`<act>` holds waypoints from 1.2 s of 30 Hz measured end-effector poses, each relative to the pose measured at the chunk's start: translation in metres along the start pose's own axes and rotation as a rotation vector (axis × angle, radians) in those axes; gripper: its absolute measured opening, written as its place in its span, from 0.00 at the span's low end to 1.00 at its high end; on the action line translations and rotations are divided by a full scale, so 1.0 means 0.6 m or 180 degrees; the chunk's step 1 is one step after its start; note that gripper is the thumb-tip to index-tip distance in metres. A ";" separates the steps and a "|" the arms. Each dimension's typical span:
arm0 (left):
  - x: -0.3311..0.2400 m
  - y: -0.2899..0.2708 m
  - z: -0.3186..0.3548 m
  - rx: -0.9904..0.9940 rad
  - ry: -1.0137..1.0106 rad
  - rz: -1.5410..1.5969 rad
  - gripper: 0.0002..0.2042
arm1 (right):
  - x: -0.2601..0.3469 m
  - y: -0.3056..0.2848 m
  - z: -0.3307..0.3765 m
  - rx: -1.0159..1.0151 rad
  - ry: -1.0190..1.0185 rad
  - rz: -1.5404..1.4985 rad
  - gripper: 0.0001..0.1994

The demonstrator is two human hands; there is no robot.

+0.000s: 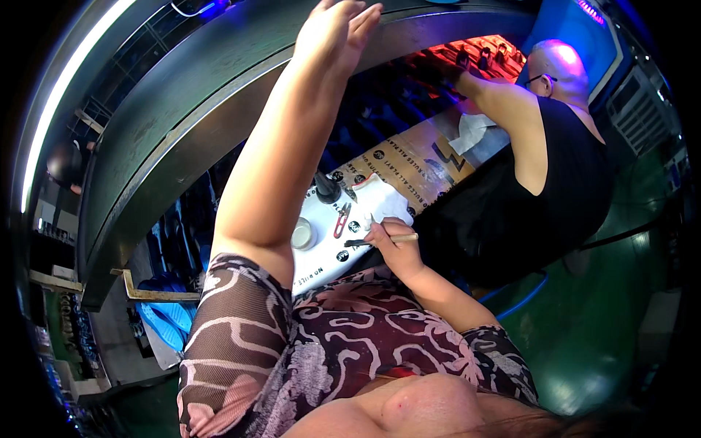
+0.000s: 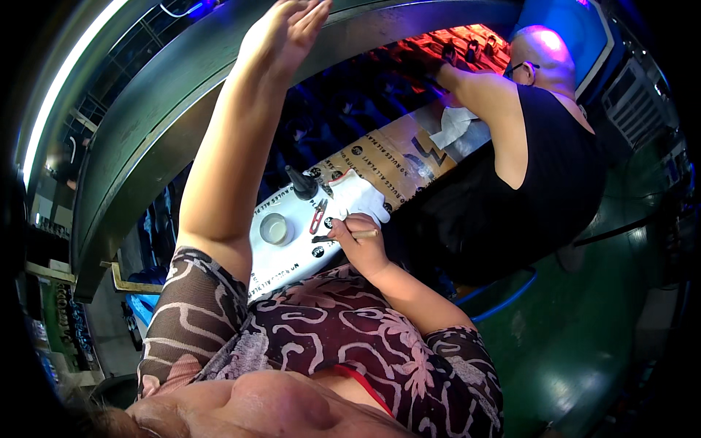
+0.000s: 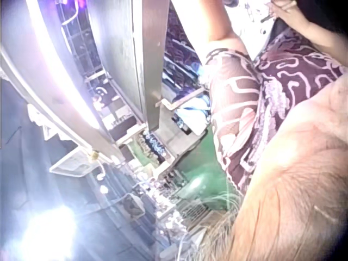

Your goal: The person applies adhesive to shoe soles by dipping a brush into a glue pot, spreading the glue across each sole, and placing the soles onto the upper rack.

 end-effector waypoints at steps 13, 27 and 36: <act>-0.494 -0.536 0.649 -0.2168 0.0539 -0.6662 0.28 | -0.049 0.074 0.013 0.0557 0.0717 -0.0835 0.15; -0.428 -0.699 0.824 -0.3996 -0.0296 -0.2638 0.17 | -0.019 0.106 -0.049 0.0804 0.1045 -0.0295 0.16; -0.410 -0.694 0.800 -0.3561 -0.0247 -0.1740 0.14 | 0.032 0.222 -0.106 0.1312 -0.0469 0.0589 0.08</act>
Point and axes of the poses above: each hand's wrist, its own z-axis away from the middle knuckle, its own y-axis out of the palm, x = y × z, the point moved 9 cm from there along -z, towards the middle knuckle, and after that the axes turned 14 degrees about z, right-handed, at the moved point
